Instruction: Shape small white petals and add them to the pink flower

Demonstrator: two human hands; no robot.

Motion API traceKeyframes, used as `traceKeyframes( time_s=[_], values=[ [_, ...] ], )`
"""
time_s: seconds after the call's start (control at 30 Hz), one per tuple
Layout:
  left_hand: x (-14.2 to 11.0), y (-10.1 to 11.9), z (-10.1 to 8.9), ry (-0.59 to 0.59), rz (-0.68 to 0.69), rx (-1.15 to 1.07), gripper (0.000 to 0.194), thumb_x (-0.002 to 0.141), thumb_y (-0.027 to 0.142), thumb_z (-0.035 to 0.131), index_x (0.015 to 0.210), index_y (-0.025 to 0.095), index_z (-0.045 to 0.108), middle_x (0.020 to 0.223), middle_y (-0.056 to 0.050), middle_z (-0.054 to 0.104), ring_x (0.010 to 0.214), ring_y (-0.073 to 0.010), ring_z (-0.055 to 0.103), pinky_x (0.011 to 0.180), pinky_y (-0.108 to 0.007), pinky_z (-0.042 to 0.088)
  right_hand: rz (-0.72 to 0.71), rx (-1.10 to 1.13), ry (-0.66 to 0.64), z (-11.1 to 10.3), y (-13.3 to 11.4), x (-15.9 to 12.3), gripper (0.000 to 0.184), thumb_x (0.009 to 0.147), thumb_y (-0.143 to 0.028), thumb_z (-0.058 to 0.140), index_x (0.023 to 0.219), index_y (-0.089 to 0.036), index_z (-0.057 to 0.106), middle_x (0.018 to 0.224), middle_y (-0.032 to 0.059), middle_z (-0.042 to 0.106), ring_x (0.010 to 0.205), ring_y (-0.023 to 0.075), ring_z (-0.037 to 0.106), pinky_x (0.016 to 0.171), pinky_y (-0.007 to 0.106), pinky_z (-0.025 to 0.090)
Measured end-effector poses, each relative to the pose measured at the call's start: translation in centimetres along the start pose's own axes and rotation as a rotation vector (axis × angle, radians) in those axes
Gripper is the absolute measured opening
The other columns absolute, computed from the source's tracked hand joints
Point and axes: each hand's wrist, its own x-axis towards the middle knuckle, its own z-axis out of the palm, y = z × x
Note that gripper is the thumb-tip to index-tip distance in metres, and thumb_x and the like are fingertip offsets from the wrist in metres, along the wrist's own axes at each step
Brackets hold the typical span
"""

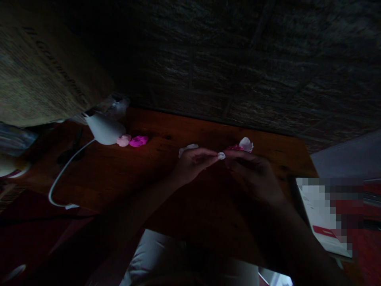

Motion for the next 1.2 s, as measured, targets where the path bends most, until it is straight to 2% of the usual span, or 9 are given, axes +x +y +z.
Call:
traceKeyframes(
  time_s=[0.17, 0.33, 0.47, 0.6, 0.77, 1.0, 1.2],
  values=[
    [-0.1, 0.1, 0.0, -0.010, 0.015, -0.013, 0.026, 0.078, 0.041, 0.079, 0.091, 0.018, 0.078, 0.088, -0.006, 0.077, 0.075, -0.0132, 0.068, 0.069, -0.027, 0.052, 0.010, -0.020, 0.020, 0.5, 0.0, 0.1, 0.016, 0.077, -0.031, 0.083, 0.093, -0.031, 0.083, 0.100, 0.0009, 0.079, 0.094, 0.0200, 0.071, 0.089, 0.039, 0.058],
    [-0.2, 0.1, 0.1, -0.025, 0.025, 0.011, 0.024, 0.080, 0.041, 0.077, 0.091, 0.019, 0.078, 0.089, -0.006, 0.078, 0.083, -0.0176, 0.071, 0.077, -0.033, 0.054, -0.012, -0.046, 0.028, 0.7, 0.1, 0.1, 0.015, 0.077, -0.032, 0.083, 0.091, -0.032, 0.082, 0.098, 0.0001, 0.080, 0.094, 0.0202, 0.072, 0.089, 0.040, 0.058],
    [-0.2, 0.2, 0.0, -0.040, 0.027, -0.003, 0.021, 0.079, 0.038, 0.077, 0.089, 0.020, 0.079, 0.090, -0.006, 0.078, 0.081, -0.0170, 0.071, 0.074, -0.031, 0.053, -0.038, -0.083, 0.013, 0.9, 0.0, 0.1, 0.015, 0.078, -0.033, 0.082, 0.093, -0.033, 0.082, 0.096, -0.0002, 0.081, 0.092, 0.0204, 0.072, 0.087, 0.040, 0.059],
    [-0.2, 0.2, -0.1, -0.038, 0.018, -0.018, 0.020, 0.079, 0.037, 0.077, 0.089, 0.020, 0.079, 0.090, -0.006, 0.078, 0.077, -0.0153, 0.069, 0.071, -0.030, 0.052, -0.043, -0.098, -0.006, 1.0, 0.1, 0.1, 0.013, 0.080, -0.036, 0.080, 0.093, -0.031, 0.081, 0.095, 0.0008, 0.080, 0.088, 0.0195, 0.071, 0.082, 0.038, 0.059],
    [-0.2, 0.2, -0.1, -0.021, 0.047, -0.019, 0.015, 0.079, 0.033, 0.078, 0.086, 0.020, 0.078, 0.088, -0.004, 0.078, 0.074, -0.0137, 0.068, 0.071, -0.029, 0.052, -0.034, -0.089, -0.016, 1.2, 0.5, 0.1, 0.013, 0.083, -0.037, 0.078, 0.093, -0.028, 0.080, 0.080, -0.0004, 0.074, 0.077, 0.0162, 0.067, 0.074, 0.034, 0.056],
    [-0.4, 0.3, 0.1, 0.052, 0.144, 0.010, 0.013, 0.079, 0.031, 0.078, 0.087, 0.020, 0.079, 0.094, -0.006, 0.079, 0.081, -0.0138, 0.069, 0.071, -0.027, 0.053, -0.017, -0.063, 0.074, 2.0, 1.0, -0.1, 0.019, 0.080, -0.042, 0.080, 0.091, -0.026, 0.079, 0.074, -0.0005, 0.071, 0.068, 0.0150, 0.063, 0.066, 0.031, 0.053],
    [-0.4, 0.5, 0.0, 0.027, 0.088, -0.033, 0.018, 0.079, 0.035, 0.079, 0.089, 0.020, 0.080, 0.091, -0.006, 0.079, 0.077, -0.0139, 0.069, 0.067, -0.027, 0.053, 0.001, -0.027, 0.091, 2.3, 0.7, -0.3, 0.020, 0.077, -0.043, 0.083, 0.086, -0.026, 0.078, 0.071, -0.0010, 0.070, 0.064, 0.0143, 0.060, 0.062, 0.029, 0.052]
  ],
)
